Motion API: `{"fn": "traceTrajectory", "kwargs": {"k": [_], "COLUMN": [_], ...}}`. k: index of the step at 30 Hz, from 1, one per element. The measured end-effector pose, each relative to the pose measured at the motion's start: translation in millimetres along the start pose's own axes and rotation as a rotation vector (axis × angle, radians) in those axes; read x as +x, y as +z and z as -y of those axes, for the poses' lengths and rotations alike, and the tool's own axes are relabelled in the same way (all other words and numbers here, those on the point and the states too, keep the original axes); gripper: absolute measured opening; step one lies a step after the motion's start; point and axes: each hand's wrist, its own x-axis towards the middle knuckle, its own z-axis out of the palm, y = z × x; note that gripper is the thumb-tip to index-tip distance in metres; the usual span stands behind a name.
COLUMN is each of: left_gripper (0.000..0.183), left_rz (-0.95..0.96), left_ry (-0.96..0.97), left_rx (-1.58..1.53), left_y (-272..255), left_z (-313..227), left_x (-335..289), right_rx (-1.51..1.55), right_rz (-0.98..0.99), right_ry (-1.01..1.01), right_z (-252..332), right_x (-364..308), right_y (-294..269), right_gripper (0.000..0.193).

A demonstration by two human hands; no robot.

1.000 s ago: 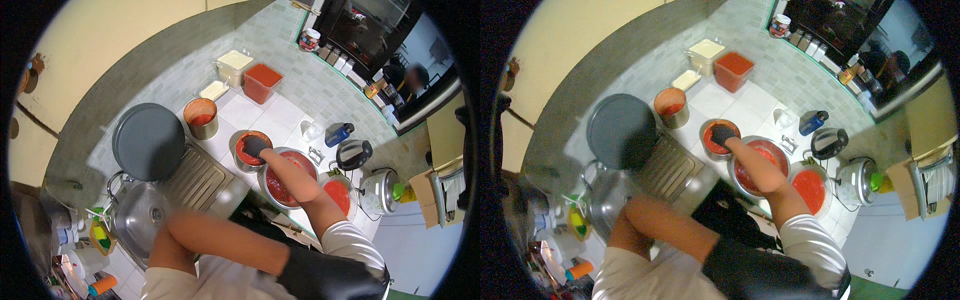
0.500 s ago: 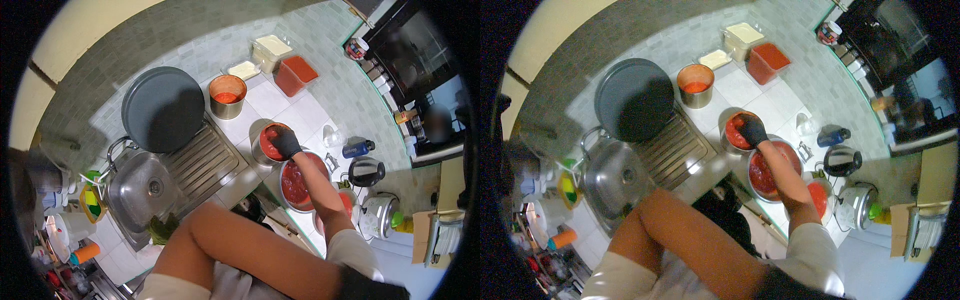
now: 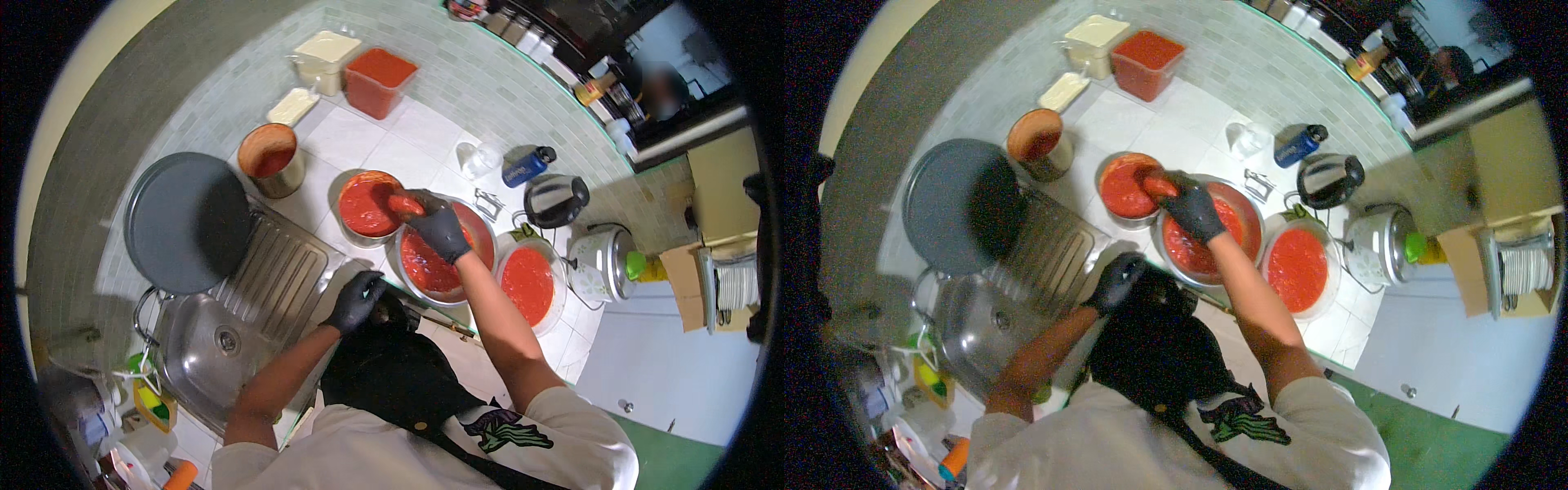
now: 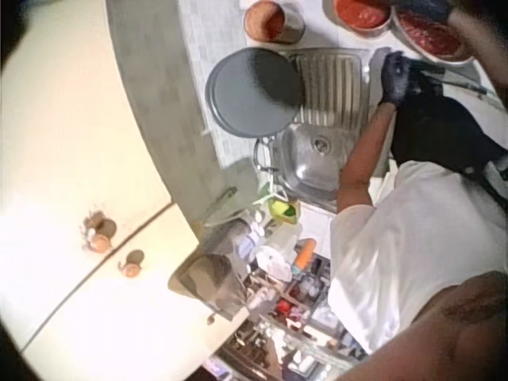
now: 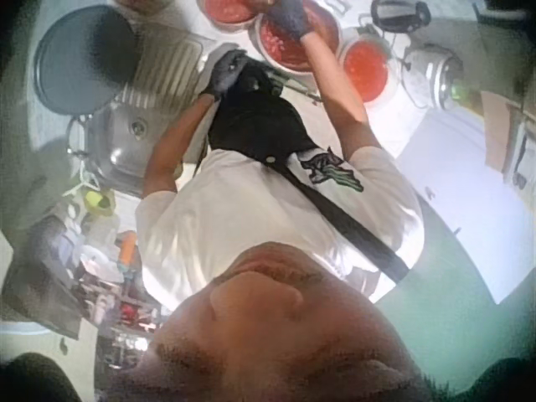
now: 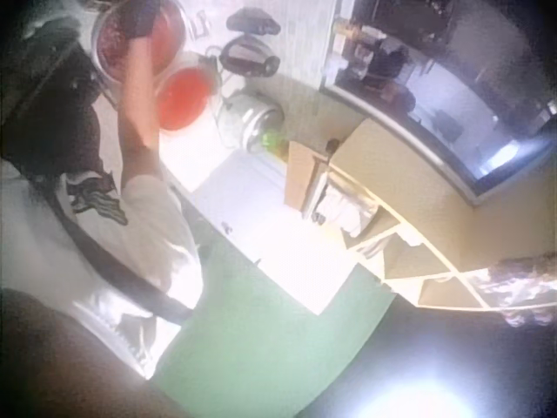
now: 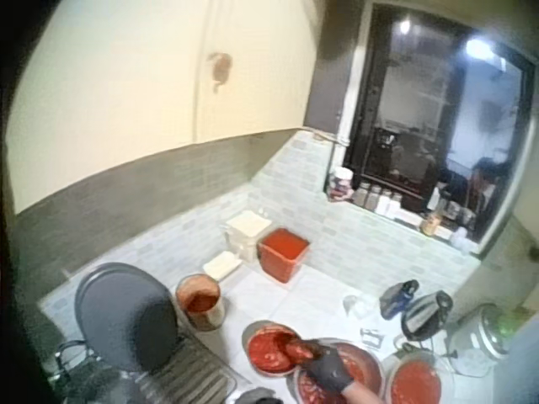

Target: The person stirs a red sauce in a large metal bowl using a black spatula. They repeatedly transfer portions of the sauce into a smaller metal container and continue mixing the remaining sauce in the large bowl.

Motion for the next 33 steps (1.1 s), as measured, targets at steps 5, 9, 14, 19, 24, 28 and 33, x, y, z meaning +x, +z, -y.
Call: {"fn": "traceTrajectory", "kwargs": {"k": [5,9,14,19,24,28,33], "left_gripper": [0.052,0.063,0.074,0.072,0.062,0.057,0.053], "left_rz": [-0.193,-0.275,-0.269,-0.3,-0.302,-0.241,-0.31], "left_ry": [-0.112,-0.216,-0.515,-0.424,-0.421,-0.424,-0.394], "left_rx": [-0.329,-0.207,-0.25,-0.54,-0.619,-0.438,-0.272], "left_y": [59.8,93.8,102.1,104.6,105.7,103.2,108.6], "left_z": [6.4,-7.6,-11.9,-4.2,-4.7,0.3,13.5], "left_x": [55.4,75.6,77.0,79.9,80.2,80.5,82.2], "right_rx": [-0.305,-0.125,-0.224,-0.037,-0.186,-0.105,-0.441], "right_rz": [0.06,0.102,0.039,0.317,0.549,0.585,0.402], "right_ry": [0.272,0.228,0.312,0.634,0.28,0.754,0.412], "right_z": [-80.7,-123.4,-128.4,-167.8,-217.5,-228.1,-237.2], "right_x": [-86.1,-126.6,-135.8,-121.3,-103.7,-94.7,-110.3], "right_y": [-17.0,-9.2,-42.7,-51.9,2.0,15.2,43.5], "right_gripper": [0.037,0.034,0.021,0.019,0.026,0.032,0.031]}}
